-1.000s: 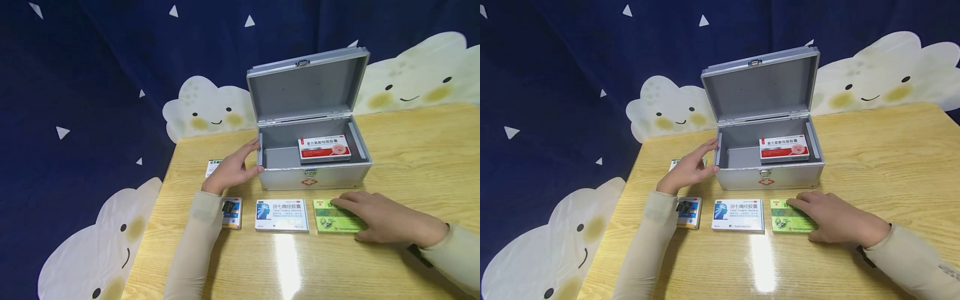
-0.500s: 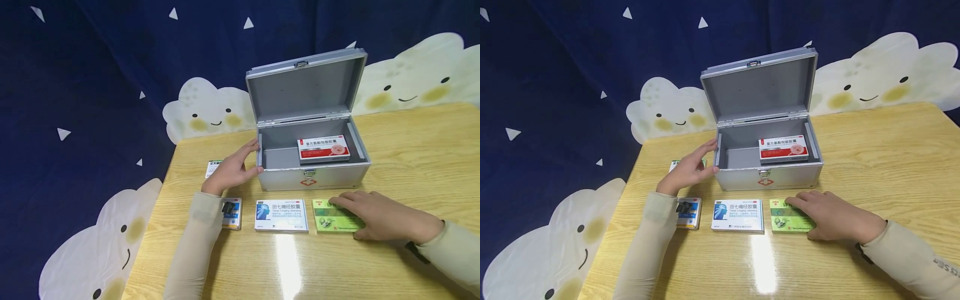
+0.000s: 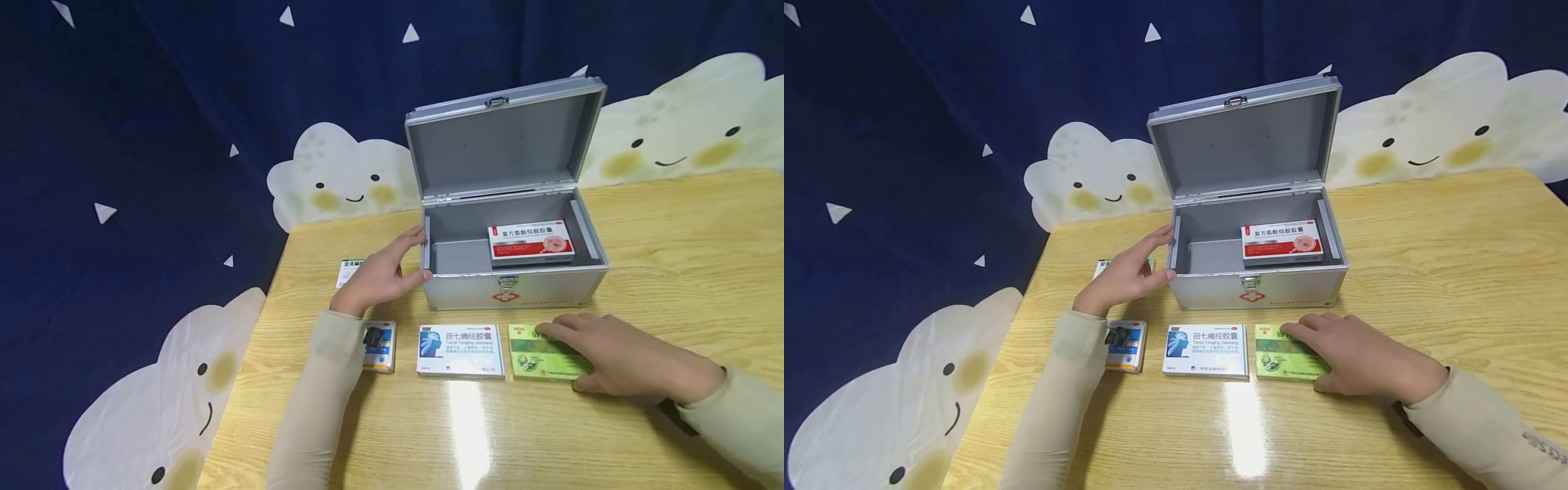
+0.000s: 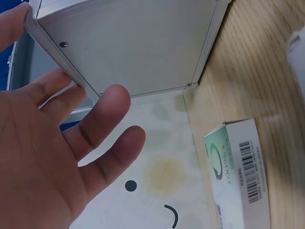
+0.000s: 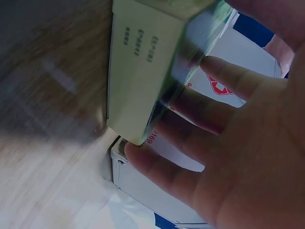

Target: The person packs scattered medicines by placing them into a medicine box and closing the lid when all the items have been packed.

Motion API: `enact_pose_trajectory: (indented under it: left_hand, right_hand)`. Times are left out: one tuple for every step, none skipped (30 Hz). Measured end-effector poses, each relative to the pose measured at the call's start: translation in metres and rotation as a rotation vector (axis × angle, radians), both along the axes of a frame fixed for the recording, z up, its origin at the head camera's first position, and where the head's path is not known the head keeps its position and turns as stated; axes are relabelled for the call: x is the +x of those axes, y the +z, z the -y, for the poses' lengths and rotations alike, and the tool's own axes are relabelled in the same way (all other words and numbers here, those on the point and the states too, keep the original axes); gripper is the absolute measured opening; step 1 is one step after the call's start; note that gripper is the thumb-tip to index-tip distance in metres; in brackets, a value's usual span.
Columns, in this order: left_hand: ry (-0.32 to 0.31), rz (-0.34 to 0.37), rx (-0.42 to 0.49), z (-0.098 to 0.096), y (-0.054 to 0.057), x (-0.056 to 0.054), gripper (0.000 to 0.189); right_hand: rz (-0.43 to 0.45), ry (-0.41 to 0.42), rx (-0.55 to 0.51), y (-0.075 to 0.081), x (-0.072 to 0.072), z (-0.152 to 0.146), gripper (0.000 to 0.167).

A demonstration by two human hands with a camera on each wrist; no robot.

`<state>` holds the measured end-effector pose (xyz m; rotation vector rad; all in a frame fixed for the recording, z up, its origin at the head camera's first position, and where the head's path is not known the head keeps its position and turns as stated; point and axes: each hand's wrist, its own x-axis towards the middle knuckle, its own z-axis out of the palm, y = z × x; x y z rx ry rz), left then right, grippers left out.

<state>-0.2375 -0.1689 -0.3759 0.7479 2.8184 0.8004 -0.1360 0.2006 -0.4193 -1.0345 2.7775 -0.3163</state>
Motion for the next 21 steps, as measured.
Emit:
enact_pose_trajectory:
  left_hand:
    - [-0.002,0.001,-0.003,0.0,0.001,0.0,0.077]
    - [-0.001,0.001,-0.005,0.0,0.001,0.0,0.077]
    - [0.0,0.0,-0.007,0.0,0.001,0.0,0.078]
    - [-0.002,-0.001,-0.009,0.0,0.001,-0.001,0.078]
    - [-0.003,-0.005,-0.011,0.0,0.002,-0.001,0.078]
    - [-0.005,-0.007,-0.011,0.0,0.002,-0.001,0.078]
    - [-0.006,-0.008,-0.01,0.0,0.002,-0.001,0.078]
    - [-0.006,-0.01,-0.008,0.0,0.002,-0.001,0.077]
    - [-0.008,-0.011,-0.007,0.0,0.002,0.0,0.077]
    - [-0.009,-0.011,-0.005,0.0,0.002,0.0,0.077]
    - [-0.009,-0.011,-0.004,0.0,0.002,0.0,0.077]
    - [-0.007,-0.012,-0.003,-0.001,0.002,0.0,0.077]
    - [-0.006,-0.011,-0.003,-0.001,0.002,0.0,0.077]
    - [-0.005,-0.013,-0.003,-0.001,0.001,0.0,0.076]
    - [-0.005,-0.014,-0.004,0.0,0.001,0.0,0.076]
    - [-0.005,-0.015,-0.003,0.0,0.001,0.0,0.076]
    - [-0.006,-0.017,-0.002,0.0,0.0,0.0,0.076]
    - [-0.008,-0.017,-0.002,0.0,0.0,0.0,0.076]
    - [-0.01,-0.017,0.0,0.0,0.0,-0.001,0.076]
    - [-0.012,-0.018,0.001,0.0,0.0,-0.001,0.076]
    - [-0.014,-0.017,0.003,0.0,-0.001,-0.001,0.077]
  right_hand:
    - [-0.005,-0.001,0.0,0.0,0.0,-0.001,0.081]
    - [-0.007,-0.003,0.001,0.001,0.001,-0.001,0.081]
    - [-0.011,-0.003,0.002,0.001,0.001,-0.002,0.081]
    - [-0.013,-0.008,0.004,0.002,0.002,-0.002,0.081]
    - [-0.01,-0.011,0.005,0.003,0.003,-0.002,0.081]
    - [-0.013,-0.012,0.005,0.004,0.003,-0.003,0.082]
    - [-0.016,-0.014,0.003,0.005,0.004,-0.003,0.082]
    - [-0.018,-0.018,0.001,0.006,0.005,-0.002,0.083]
    - [-0.024,-0.023,0.002,0.007,0.006,-0.002,0.083]
    - [-0.029,-0.03,0.004,0.008,0.007,-0.003,0.084]
    - [-0.035,-0.033,0.003,0.009,0.007,-0.003,0.084]
    - [-0.045,-0.036,0.006,0.01,0.008,-0.003,0.085]
    - [-0.05,-0.038,0.008,0.011,0.008,-0.004,0.085]
    - [-0.053,-0.04,0.013,0.012,0.008,-0.004,0.085]
    - [-0.055,-0.042,0.017,0.013,0.008,-0.004,0.085]
    - [-0.055,-0.041,0.018,0.014,0.008,-0.005,0.085]
    - [-0.054,-0.041,0.019,0.014,0.008,-0.005,0.086]
    - [-0.053,-0.041,0.022,0.015,0.008,-0.005,0.086]
    - [-0.05,-0.043,0.023,0.016,0.008,-0.005,0.086]
    - [-0.048,-0.047,0.024,0.016,0.008,-0.006,0.086]
    - [-0.049,-0.05,0.025,0.017,0.008,-0.006,0.086]
